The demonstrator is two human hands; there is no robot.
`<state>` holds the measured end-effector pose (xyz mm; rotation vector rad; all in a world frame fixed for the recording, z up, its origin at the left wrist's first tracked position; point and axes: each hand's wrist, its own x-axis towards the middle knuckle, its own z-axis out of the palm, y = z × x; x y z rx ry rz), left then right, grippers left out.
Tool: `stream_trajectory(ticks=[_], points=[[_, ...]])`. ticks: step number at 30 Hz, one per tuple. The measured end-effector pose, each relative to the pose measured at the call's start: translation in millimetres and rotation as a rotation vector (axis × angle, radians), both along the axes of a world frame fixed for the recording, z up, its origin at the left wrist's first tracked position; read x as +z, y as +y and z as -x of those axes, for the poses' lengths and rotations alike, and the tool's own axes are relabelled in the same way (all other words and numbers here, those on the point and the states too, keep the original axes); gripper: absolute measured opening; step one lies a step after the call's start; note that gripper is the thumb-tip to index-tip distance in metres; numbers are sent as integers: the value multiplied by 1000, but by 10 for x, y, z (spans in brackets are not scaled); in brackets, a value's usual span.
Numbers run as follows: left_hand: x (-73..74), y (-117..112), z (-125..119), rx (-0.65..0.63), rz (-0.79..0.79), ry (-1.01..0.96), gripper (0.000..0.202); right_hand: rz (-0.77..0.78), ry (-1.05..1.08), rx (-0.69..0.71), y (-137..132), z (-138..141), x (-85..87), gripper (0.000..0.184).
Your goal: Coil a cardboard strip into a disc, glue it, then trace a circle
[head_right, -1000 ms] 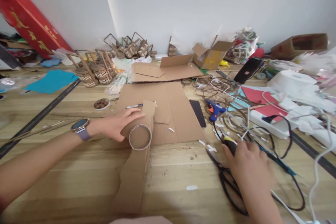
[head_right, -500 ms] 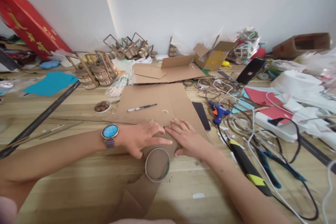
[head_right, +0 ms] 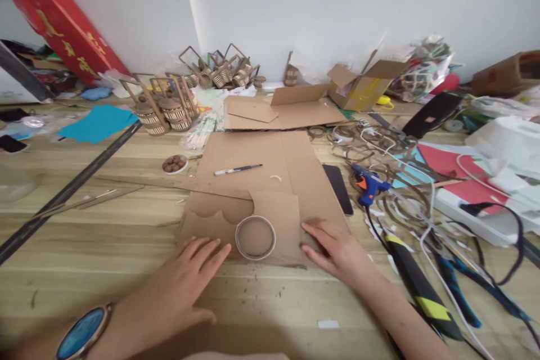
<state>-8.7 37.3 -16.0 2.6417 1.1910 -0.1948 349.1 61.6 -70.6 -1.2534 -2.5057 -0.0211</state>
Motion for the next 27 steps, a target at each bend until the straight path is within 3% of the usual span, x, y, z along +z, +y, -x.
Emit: stream_trajectory(ticks=[4, 10, 16, 21, 24, 27], points=[[-142, 91, 67, 84, -120, 9, 72, -34, -49, 34, -10, 83, -14, 41], [-243, 367, 87, -16, -191, -93, 63, 80, -160, 82, -37, 204, 100, 72], [-298, 247, -15, 84, -149, -199, 63, 136, -173, 2, -145, 176, 168, 62], [-347, 157, -77, 134, -105, -246, 63, 189, -48, -70, -199, 612, 258, 80], [-357, 161, -75, 147, -96, -259, 63, 190, 53, -44, -198, 930, 194, 88], [-373, 167, -50, 152, -84, -277, 64, 190, 126, -5, -192, 1071, 90, 85]])
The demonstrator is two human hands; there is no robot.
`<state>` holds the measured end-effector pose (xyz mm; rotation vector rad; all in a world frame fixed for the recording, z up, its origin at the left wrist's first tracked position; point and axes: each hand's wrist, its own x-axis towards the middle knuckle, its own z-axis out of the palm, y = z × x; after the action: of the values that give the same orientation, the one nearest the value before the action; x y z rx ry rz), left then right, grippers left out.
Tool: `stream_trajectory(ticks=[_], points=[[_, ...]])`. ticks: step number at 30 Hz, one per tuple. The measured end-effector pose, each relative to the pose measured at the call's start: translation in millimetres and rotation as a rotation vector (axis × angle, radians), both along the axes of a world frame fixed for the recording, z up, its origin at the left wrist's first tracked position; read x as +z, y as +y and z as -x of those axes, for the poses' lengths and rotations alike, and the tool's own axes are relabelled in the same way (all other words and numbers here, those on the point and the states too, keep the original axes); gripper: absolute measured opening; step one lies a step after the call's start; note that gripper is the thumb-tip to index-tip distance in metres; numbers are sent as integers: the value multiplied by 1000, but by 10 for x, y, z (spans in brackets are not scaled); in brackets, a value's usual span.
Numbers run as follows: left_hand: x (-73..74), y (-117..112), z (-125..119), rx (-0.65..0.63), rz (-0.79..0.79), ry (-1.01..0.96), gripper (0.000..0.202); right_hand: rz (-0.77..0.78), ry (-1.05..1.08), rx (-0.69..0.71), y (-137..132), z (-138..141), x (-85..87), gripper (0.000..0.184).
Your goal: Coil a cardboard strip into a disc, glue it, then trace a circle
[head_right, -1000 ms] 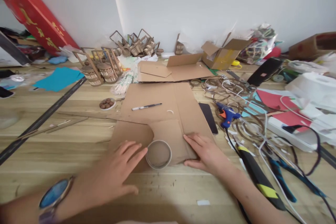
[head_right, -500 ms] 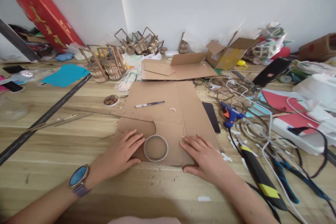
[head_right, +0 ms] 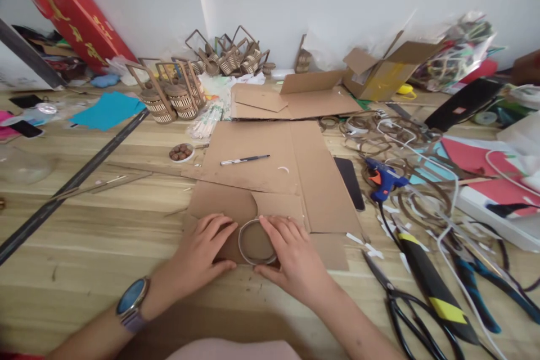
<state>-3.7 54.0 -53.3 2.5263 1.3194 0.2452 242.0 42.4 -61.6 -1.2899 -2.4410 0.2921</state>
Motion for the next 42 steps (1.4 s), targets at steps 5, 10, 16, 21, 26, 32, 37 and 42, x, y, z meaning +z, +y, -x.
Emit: stream_trajectory(ticks=[5, 10, 16, 21, 26, 32, 37, 42], points=[[-37, 5, 32, 7, 4, -31, 62, 3, 70, 5, -8, -53, -58, 81], [-40, 23, 45, 5, 17, -26, 62, -2, 80, 8, 5, -70, -44, 82], [5, 14, 98, 20, 29, 22, 65, 10, 56, 20, 24, -2, -48, 82], [95, -17, 44, 26, 38, -18, 75, 14, 60, 24, 24, 17, -62, 82], [111, -6, -127, 0, 146, -150, 66, 27, 81, 22, 24, -3, -94, 89], [127, 53, -149, 38, 180, -233, 57, 3, 45, 30, 25, -17, -55, 32], [282, 568, 17, 169, 22, -252, 26, 23, 55, 64, 49, -61, -50, 16], [374, 1628, 138, 345, -112, -173, 21, 31, 106, 14, 49, -129, -148, 16]])
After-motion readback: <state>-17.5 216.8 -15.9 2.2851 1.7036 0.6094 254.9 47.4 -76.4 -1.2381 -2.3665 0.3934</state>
